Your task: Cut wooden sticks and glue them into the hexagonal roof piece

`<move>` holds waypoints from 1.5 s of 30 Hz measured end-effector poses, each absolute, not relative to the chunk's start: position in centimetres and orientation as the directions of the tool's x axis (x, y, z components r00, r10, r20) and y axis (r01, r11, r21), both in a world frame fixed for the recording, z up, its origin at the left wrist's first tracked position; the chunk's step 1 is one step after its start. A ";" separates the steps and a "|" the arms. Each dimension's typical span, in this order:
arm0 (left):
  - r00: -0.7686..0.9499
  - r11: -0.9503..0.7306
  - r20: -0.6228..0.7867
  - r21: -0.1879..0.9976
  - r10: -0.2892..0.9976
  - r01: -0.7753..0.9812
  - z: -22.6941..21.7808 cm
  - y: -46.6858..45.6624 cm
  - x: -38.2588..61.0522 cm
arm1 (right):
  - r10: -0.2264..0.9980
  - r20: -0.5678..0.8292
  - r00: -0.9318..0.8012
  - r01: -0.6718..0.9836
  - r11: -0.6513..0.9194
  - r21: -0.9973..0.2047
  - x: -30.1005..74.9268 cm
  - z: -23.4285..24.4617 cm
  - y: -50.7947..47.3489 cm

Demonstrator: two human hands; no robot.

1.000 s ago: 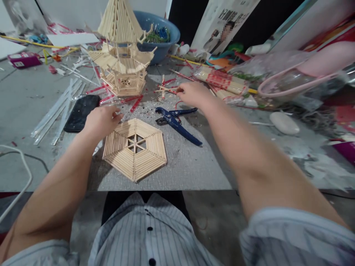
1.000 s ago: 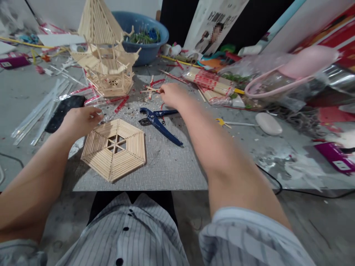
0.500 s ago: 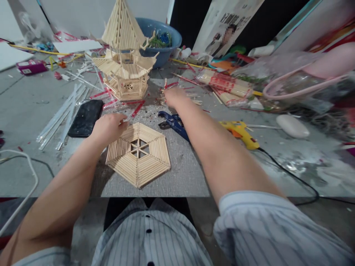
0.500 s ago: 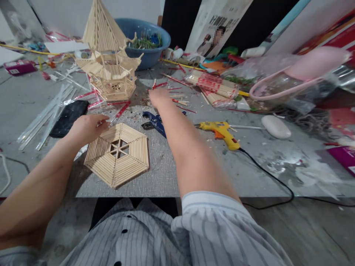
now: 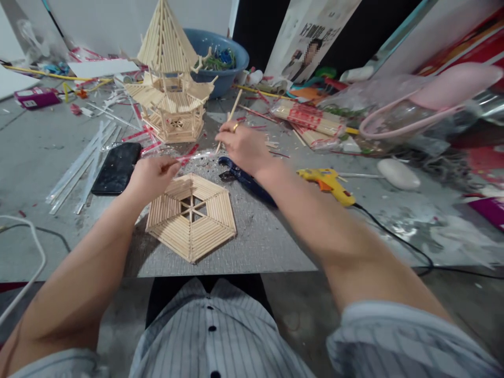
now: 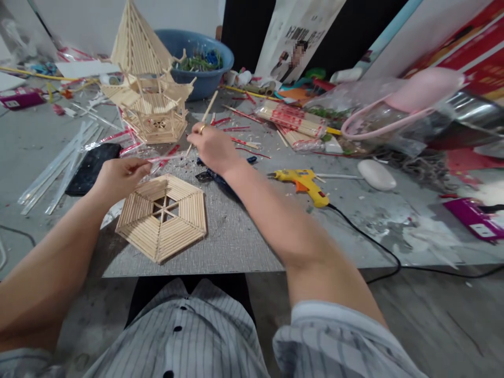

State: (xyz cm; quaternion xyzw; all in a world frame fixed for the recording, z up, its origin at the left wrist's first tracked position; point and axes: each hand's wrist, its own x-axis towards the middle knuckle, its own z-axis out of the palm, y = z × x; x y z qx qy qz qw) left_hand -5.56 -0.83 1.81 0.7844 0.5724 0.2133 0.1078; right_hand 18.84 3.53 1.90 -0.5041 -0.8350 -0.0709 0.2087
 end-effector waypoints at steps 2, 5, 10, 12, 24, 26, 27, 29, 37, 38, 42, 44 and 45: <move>0.268 -0.324 0.182 0.532 0.946 0.782 1.7 -1.1 -5.1 | 0.761 0.456 -0.461 0.815 0.567 -0.121 18.1 1.2 1.0; 0.339 -0.362 0.163 0.632 0.926 0.685 1.4 -1.6 -4.2 | 0.735 0.478 -0.481 0.766 0.617 -0.177 17.7 -0.1 -1.4; 0.417 -0.458 0.220 0.608 0.882 0.649 0.7 -1.4 -3.8 | 0.736 0.525 -0.428 0.780 0.594 -0.197 18.5 -1.9 -1.6; 0.415 -0.487 0.263 0.575 0.871 0.657 0.7 -1.3 -3.9 | 0.729 0.545 -0.415 0.766 0.603 -0.223 18.8 -2.3 -1.4; 0.453 -0.371 0.163 0.828 0.876 0.420 1.3 -3.5 -2.3 | 0.721 0.501 -0.479 0.650 0.675 -0.349 16.8 -1.0 -4.1; 0.452 -0.334 0.140 0.861 0.881 0.384 1.0 -3.5 -2.0 | 0.723 0.505 -0.472 0.645 0.673 -0.361 16.6 -1.0 -4.2; 0.444 -0.319 0.129 0.866 0.887 0.385 0.9 -3.6 -1.8 | 0.725 0.505 -0.469 0.644 0.672 -0.367 16.6 -1.0 -4.2; 0.428 -0.299 0.105 0.859 0.897 0.415 0.7 -3.6 -1.5 | 0.729 0.502 -0.465 0.648 0.667 -0.369 16.6 -1.0 -4.3; 0.553 -0.220 -0.093 0.853 0.828 0.473 1.4 -3.5 -2.2 | 0.686 0.516 -0.513 0.634 0.708 -0.311 17.6 -0.9 -4.0; 0.572 -0.220 -0.111 0.851 0.813 0.477 1.5 -3.4 -2.3 | 0.677 0.531 -0.510 0.633 0.713 -0.300 17.9 -1.0 -3.8; 0.597 -0.230 -0.148 0.829 0.789 0.510 1.9 -3.3 -2.3 | 0.661 0.601 -0.449 0.665 0.697 -0.270 18.8 -1.5 -3.2; 0.572 -0.223 -0.167 0.806 0.803 0.548 1.9 -3.1 -2.3 | 0.620 0.681 -0.389 0.672 0.697 -0.251 19.0 -1.8 -3.1; 0.551 -0.217 -0.168 0.796 0.818 0.565 1.9 -3.0 -2.4 | 0.595 0.718 -0.360 0.672 0.700 -0.243 19.0 -1.9 -3.1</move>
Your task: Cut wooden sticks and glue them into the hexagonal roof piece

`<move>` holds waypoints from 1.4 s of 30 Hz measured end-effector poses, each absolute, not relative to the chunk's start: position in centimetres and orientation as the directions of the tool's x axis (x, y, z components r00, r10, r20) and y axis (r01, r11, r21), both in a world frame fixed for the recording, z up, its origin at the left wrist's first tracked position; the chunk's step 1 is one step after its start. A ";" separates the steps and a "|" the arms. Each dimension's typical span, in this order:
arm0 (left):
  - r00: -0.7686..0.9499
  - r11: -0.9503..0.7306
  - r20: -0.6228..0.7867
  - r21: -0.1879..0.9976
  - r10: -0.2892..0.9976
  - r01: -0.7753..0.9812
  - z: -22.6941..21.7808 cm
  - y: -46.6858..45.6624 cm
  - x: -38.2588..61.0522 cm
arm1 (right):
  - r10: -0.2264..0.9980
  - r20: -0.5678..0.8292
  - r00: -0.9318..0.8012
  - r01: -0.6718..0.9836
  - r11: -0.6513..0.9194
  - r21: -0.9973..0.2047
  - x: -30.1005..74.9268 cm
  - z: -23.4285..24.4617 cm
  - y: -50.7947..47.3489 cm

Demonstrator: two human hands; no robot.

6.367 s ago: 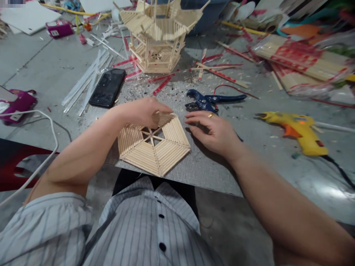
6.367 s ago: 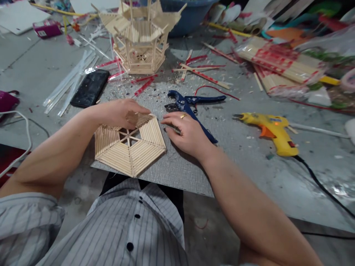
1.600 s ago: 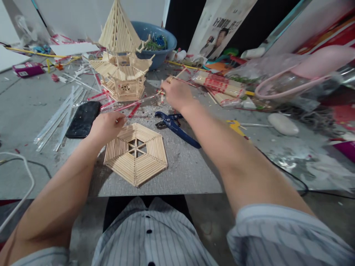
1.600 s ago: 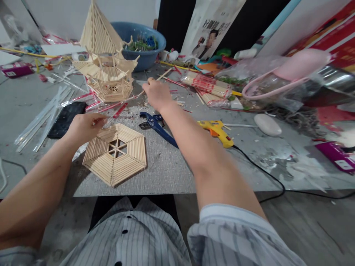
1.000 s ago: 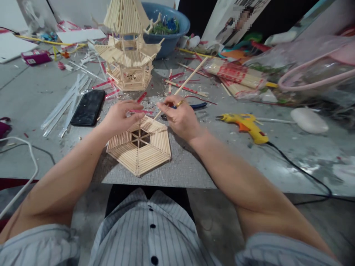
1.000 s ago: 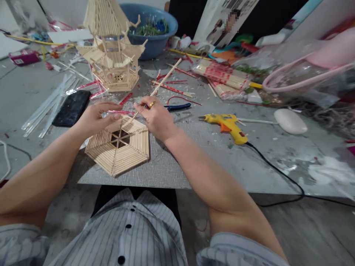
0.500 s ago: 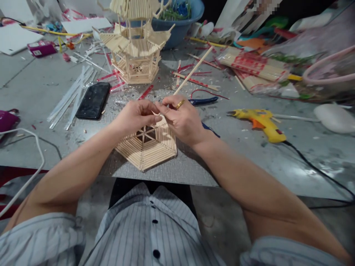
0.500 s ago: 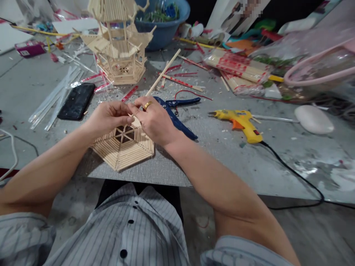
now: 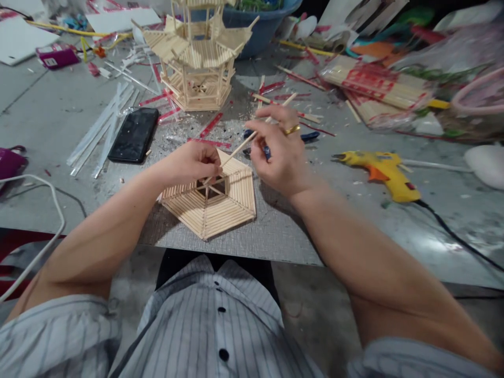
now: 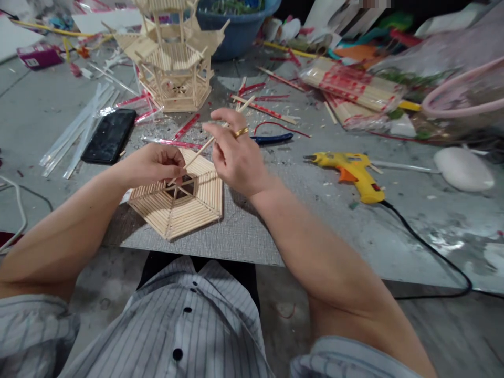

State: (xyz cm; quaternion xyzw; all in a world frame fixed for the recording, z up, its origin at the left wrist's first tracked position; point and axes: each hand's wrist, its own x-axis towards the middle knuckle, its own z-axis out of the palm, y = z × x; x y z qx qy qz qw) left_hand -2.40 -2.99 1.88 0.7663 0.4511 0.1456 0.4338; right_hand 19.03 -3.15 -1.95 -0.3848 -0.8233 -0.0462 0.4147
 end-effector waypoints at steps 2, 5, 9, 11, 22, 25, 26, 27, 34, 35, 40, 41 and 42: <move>0.500 -0.203 -0.148 0.789 0.854 0.580 1.8 -2.7 -2.7 | 0.529 0.780 -0.335 0.666 0.718 -0.201 19.0 -2.1 -3.2; 0.454 -0.193 -0.118 0.790 0.883 0.582 1.9 -2.5 -3.3 | 0.455 0.777 -0.435 0.641 0.763 -0.088 18.7 -2.1 -3.5; 0.524 -0.194 -0.239 0.742 0.817 0.642 2.3 -2.8 -3.4 | 0.524 0.702 -0.482 0.666 0.740 -0.095 18.5 -1.5 -4.2; 0.554 -0.214 -0.290 0.709 0.780 0.672 2.5 -3.2 -3.1 | 0.582 0.682 -0.443 0.714 0.689 -0.124 18.5 -1.1 -4.6; 0.502 -0.348 -0.196 0.512 0.842 0.785 1.8 -4.4 -0.8 | 0.570 0.536 -0.623 0.660 0.750 -0.031 18.4 -1.4 -4.0; 0.488 -0.353 -0.215 0.460 0.846 0.815 1.8 -4.5 -0.6 | 0.593 0.495 -0.635 0.666 0.745 -0.039 18.5 -1.4 -3.8; 0.484 -0.351 -0.221 0.450 0.847 0.821 1.9 -4.5 -0.6 | 0.596 0.489 -0.638 0.665 0.745 -0.041 18.5 -1.4 -3.7; 0.482 -0.352 -0.225 0.443 0.847 0.825 1.9 -4.5 -0.6 | 0.595 0.485 -0.641 0.663 0.748 -0.042 18.5 -1.4 -3.6; 0.484 -0.371 -0.216 0.410 0.848 0.833 1.8 -4.7 -0.4 | 0.547 0.483 -0.684 0.617 0.787 -0.018 18.7 -2.0 -3.2; 0.486 -0.376 -0.212 0.406 0.848 0.833 1.7 -4.7 -0.3 | 0.546 0.488 -0.681 0.616 0.787 -0.021 18.8 -2.0 -3.2; 0.488 -0.387 -0.200 0.392 0.850 0.835 1.5 -4.9 -0.1 | 0.589 0.451 -0.670 0.634 0.771 -0.065 18.8 -2.2 -3.2; 0.488 -0.387 -0.198 0.392 0.850 0.834 1.4 -4.9 -0.2 | 0.593 0.444 -0.672 0.634 0.770 -0.069 18.7 -2.1 -3.2; 0.490 -0.389 -0.198 0.394 0.849 0.833 1.3 -4.9 -0.2 | 0.594 0.439 -0.675 0.633 0.771 -0.069 18.7 -2.1 -3.3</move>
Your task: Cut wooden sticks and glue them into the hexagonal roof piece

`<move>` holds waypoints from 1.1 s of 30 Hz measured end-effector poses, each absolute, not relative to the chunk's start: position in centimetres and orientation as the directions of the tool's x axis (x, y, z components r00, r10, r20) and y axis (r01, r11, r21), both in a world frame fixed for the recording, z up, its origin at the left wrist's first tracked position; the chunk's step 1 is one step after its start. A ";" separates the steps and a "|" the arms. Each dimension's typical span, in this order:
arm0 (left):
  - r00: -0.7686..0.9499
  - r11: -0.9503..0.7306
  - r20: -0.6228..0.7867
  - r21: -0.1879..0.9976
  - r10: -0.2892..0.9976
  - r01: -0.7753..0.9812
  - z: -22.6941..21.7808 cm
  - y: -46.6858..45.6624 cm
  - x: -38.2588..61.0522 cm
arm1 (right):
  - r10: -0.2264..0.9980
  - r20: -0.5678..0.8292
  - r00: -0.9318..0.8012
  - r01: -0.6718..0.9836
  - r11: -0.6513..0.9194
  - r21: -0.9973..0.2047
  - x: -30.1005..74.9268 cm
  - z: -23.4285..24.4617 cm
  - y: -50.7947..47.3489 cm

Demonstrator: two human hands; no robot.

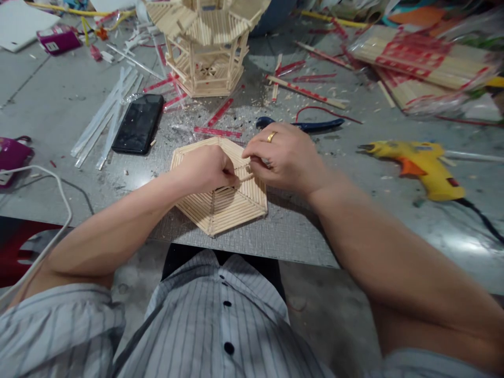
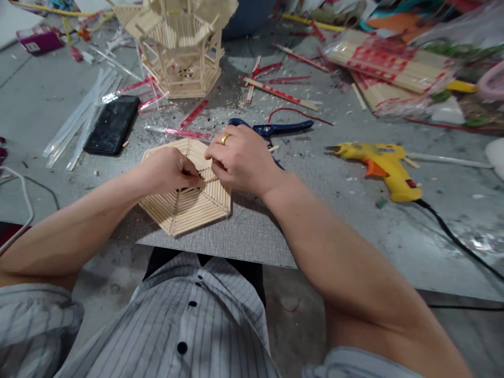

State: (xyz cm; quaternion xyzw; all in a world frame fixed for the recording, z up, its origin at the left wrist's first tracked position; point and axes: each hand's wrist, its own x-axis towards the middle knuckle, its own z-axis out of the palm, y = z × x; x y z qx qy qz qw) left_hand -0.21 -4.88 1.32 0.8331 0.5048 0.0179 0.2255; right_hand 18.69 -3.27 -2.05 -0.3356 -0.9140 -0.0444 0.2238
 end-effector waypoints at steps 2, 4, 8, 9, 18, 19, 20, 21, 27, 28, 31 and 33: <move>0.495 -0.390 -0.199 0.402 0.846 0.828 1.2 -4.8 -0.3 | 0.594 0.427 -0.681 0.632 0.772 -0.065 18.6 -1.8 -3.4; 0.498 -0.384 -0.205 0.421 0.842 0.822 1.2 -4.7 -0.4 | 0.598 0.405 -0.692 0.631 0.773 -0.065 18.5 -1.5 -3.6; 0.497 -0.367 -0.225 0.443 0.838 0.818 1.3 -4.7 -0.4 | 0.595 0.354 -0.722 0.603 0.791 -0.099 18.4 -1.0 -3.8; 0.498 -0.369 -0.224 0.441 0.838 0.818 1.3 -4.8 -0.4 | 0.591 0.344 -0.730 0.594 0.797 -0.109 18.4 -1.0 -3.8; 0.517 -0.398 -0.215 0.422 0.829 0.814 1.3 -4.7 -0.5 | 0.617 0.241 -0.749 0.587 0.787 -0.192 18.5 -0.9 -3.8; 0.519 -0.401 -0.215 0.419 0.828 0.814 1.3 -4.7 -0.5 | 0.609 0.222 -0.761 0.575 0.792 -0.205 18.5 -0.7 -3.8; 0.520 -0.405 -0.216 0.414 0.826 0.815 1.3 -4.7 -0.5 | 0.599 0.203 -0.774 0.560 0.799 -0.220 18.5 -0.6 -3.8; 0.520 -0.408 -0.217 0.406 0.826 0.818 1.3 -4.8 -0.4 | 0.587 0.186 -0.788 0.544 0.805 -0.238 18.6 -0.4 -3.8; 0.518 -0.411 -0.233 0.386 0.823 0.826 1.3 -4.7 -0.4 | 0.529 0.122 -0.840 0.455 0.808 -0.373 18.4 -0.4 -3.5; 0.537 -0.420 -0.237 0.405 0.810 0.812 1.3 -4.6 -0.5 | 0.521 0.114 -0.846 0.444 0.807 -0.389 18.3 -0.5 -3.5; 0.595 -0.447 -0.241 0.465 0.767 0.764 1.5 -4.1 -1.1 | 0.526 0.113 -0.843 0.445 0.799 -0.405 18.2 -0.7 -3.4; 0.608 -0.440 -0.262 0.489 0.750 0.753 1.8 -3.8 -1.5 | 0.541 0.113 -0.834 0.456 0.789 -0.410 18.2 -0.7 -3.3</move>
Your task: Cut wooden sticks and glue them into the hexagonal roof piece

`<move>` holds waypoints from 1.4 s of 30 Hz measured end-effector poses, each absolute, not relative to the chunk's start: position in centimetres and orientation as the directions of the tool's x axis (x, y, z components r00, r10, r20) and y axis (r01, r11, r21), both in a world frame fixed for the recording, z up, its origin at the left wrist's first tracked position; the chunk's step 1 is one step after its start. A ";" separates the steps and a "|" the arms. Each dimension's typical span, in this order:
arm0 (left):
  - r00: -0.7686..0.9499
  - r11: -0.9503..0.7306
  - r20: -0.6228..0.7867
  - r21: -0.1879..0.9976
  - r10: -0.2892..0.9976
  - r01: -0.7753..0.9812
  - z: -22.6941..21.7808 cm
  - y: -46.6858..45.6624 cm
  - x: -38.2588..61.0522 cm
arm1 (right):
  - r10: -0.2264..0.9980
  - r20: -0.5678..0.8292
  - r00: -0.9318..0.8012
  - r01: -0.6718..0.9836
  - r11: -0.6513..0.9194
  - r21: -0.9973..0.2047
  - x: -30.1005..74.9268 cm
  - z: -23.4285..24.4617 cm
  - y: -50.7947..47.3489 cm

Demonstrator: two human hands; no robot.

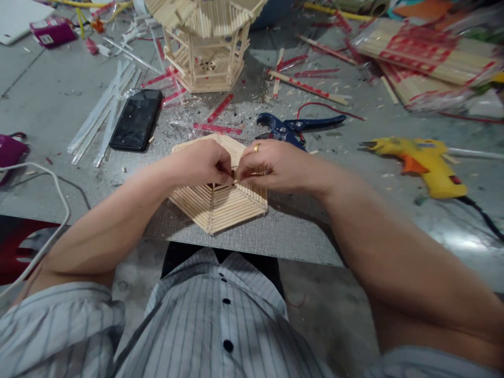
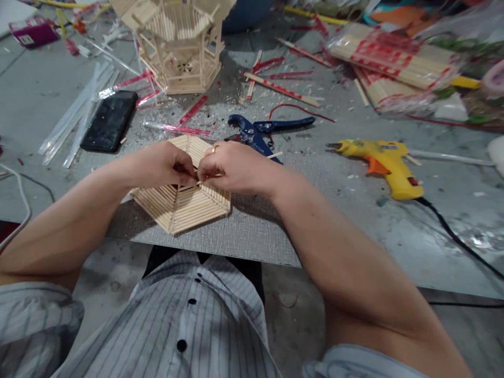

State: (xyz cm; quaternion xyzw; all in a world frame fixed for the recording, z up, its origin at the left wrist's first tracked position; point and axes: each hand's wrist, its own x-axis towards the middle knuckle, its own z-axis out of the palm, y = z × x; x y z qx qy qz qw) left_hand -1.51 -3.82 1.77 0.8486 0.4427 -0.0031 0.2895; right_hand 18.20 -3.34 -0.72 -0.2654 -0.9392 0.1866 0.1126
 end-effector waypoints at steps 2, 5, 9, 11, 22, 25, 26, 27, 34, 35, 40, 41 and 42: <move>0.612 -0.430 -0.293 0.497 0.734 0.754 2.0 -3.6 -1.8 | 0.544 0.103 -0.833 0.458 0.781 -0.424 18.2 -0.7 -3.3; 0.602 -0.429 -0.318 0.472 0.732 0.770 2.3 -3.7 -2.0 | 0.545 0.092 -0.833 0.458 0.774 -0.437 18.2 -0.6 -3.3; 0.599 -0.449 -0.321 0.433 0.733 0.782 2.6 -4.2 -1.7 | 0.557 0.087 -0.826 0.472 0.768 -0.433 18.2 -0.5 -3.4; 0.619 -0.465 -0.315 0.442 0.720 0.767 2.6 -4.3 -1.6 | 0.552 0.086 -0.829 0.469 0.771 -0.430 18.2 -0.4 -3.4; 0.616 -0.465 -0.314 0.438 0.723 0.769 2.3 -4.2 -1.4 | 0.558 0.124 -0.820 0.482 0.792 -0.375 18.0 -0.8 -3.5; 0.605 -0.467 -0.319 0.415 0.730 0.781 2.4 -4.3 -1.3 | 0.569 0.153 -0.808 0.494 0.795 -0.351 17.8 -1.1 -3.8; 0.605 -0.469 -0.320 0.409 0.729 0.782 2.4 -4.4 -1.3 | 0.568 0.164 -0.806 0.493 0.799 -0.346 17.8 -1.2 -3.8; 0.605 -0.473 -0.322 0.403 0.728 0.783 2.4 -4.4 -1.3 | 0.566 0.175 -0.806 0.489 0.802 -0.342 17.7 -1.3 -3.9; 0.610 -0.502 -0.338 0.357 0.717 0.788 2.6 -4.4 -1.0 | 0.556 0.191 -0.809 0.479 0.812 -0.333 17.4 -1.5 -4.1; 0.607 -0.499 -0.342 0.355 0.717 0.790 2.6 -4.4 -1.0 | 0.550 0.189 -0.813 0.474 0.816 -0.332 17.4 -1.5 -4.1; 0.619 -0.504 -0.347 0.368 0.705 0.781 2.5 -4.4 -1.1 | 0.543 0.173 -0.822 0.487 0.827 -0.280 17.0 -1.5 -4.4; 0.617 -0.505 -0.340 0.366 0.710 0.782 2.5 -4.4 -1.1 | 0.542 0.173 -0.822 0.492 0.830 -0.263 16.9 -1.5 -4.4; 0.613 -0.501 -0.328 0.366 0.719 0.784 2.5 -4.4 -1.2 | 0.541 0.178 -0.822 0.495 0.833 -0.247 16.9 -1.4 -4.4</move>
